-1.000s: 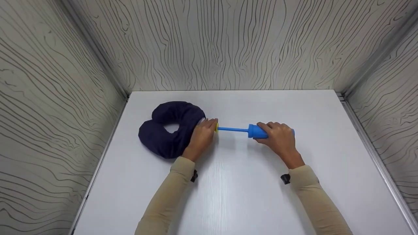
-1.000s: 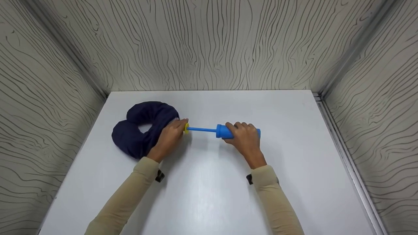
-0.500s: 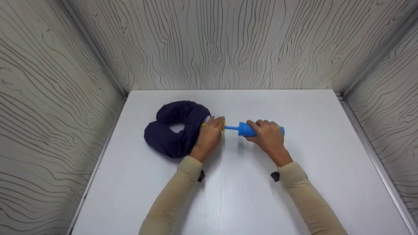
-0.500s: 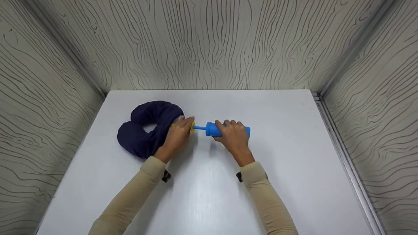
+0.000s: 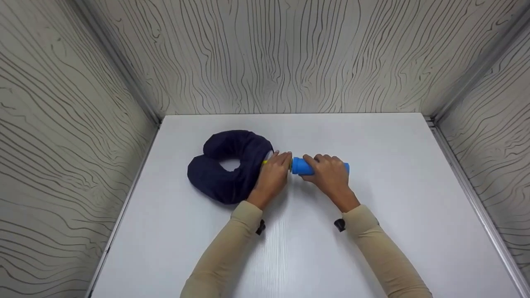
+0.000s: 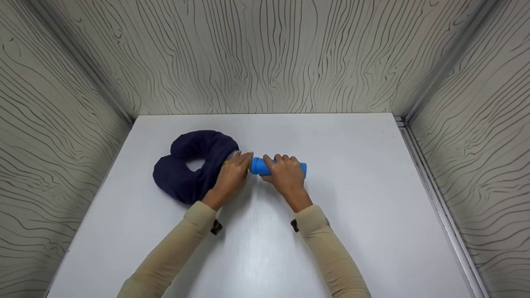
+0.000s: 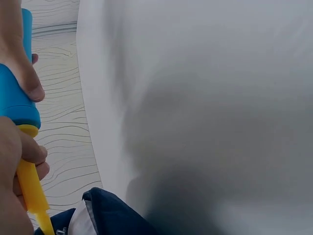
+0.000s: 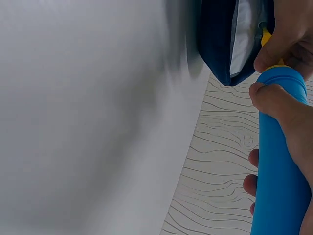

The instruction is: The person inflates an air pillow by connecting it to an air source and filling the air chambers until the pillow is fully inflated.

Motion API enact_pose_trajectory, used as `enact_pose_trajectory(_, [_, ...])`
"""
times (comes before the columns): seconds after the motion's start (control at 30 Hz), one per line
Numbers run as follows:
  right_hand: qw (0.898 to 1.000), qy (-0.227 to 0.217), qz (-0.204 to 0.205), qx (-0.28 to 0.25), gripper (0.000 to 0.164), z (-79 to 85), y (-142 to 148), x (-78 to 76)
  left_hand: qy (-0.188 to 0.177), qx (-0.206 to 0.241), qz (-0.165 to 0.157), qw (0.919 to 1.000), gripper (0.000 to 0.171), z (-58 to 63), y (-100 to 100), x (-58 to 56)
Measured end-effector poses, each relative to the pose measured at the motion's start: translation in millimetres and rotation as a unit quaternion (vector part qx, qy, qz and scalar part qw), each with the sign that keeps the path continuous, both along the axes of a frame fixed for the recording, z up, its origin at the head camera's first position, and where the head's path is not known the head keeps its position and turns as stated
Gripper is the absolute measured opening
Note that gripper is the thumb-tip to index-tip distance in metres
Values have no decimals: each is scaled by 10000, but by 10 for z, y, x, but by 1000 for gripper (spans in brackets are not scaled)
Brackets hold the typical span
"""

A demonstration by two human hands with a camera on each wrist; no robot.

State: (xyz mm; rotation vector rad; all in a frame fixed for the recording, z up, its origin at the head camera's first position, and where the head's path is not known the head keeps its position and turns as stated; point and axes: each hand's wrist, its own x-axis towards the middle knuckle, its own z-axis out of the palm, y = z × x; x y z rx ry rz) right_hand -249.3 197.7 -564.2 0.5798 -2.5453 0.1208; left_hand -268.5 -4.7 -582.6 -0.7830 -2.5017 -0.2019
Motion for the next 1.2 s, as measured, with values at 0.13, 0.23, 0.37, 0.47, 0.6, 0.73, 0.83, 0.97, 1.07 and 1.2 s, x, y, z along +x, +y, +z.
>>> enact_pose_trajectory(0.13, [10000,6,24,11,65,15,32,-23,-88,-82,7,9999,46,5,-10,-29])
enact_pose_trajectory(0.23, [10000,-2,17,22,65,30,84,-25,-184,-122,6,9998,48,8,-32,-54])
enact_pose_trajectory(0.37, [10000,-63,-44,-24,64,46,173,-13,-185,-89,29,9998,47,7,-95,-89])
enact_pose_trajectory(0.47, [9998,-149,-89,-65,64,54,243,4,-126,-71,20,9999,47,-3,-162,-110])
enact_pose_trajectory(0.6, [9996,-214,-141,-70,64,58,336,29,-111,-48,-27,9999,46,-30,-252,-134])
enact_pose_trajectory(0.73, [9995,-260,-160,-87,64,56,428,48,-131,9,-50,9999,45,-39,-331,-148])
enact_pose_trajectory(0.83, [9994,-264,-210,-107,65,56,485,55,-110,66,-36,9999,43,-37,-380,-154])
enact_pose_trajectory(0.97, [9994,-208,-226,-134,65,49,526,58,-57,160,17,9999,41,-48,-421,-148])
enact_pose_trajectory(1.07, [9996,-176,-184,-145,65,38,511,59,-69,210,59,9997,41,-54,-432,-130])
enact_pose_trajectory(1.2, [9997,-155,-128,-155,63,43,430,45,-231,176,187,9994,45,-44,-408,-113])
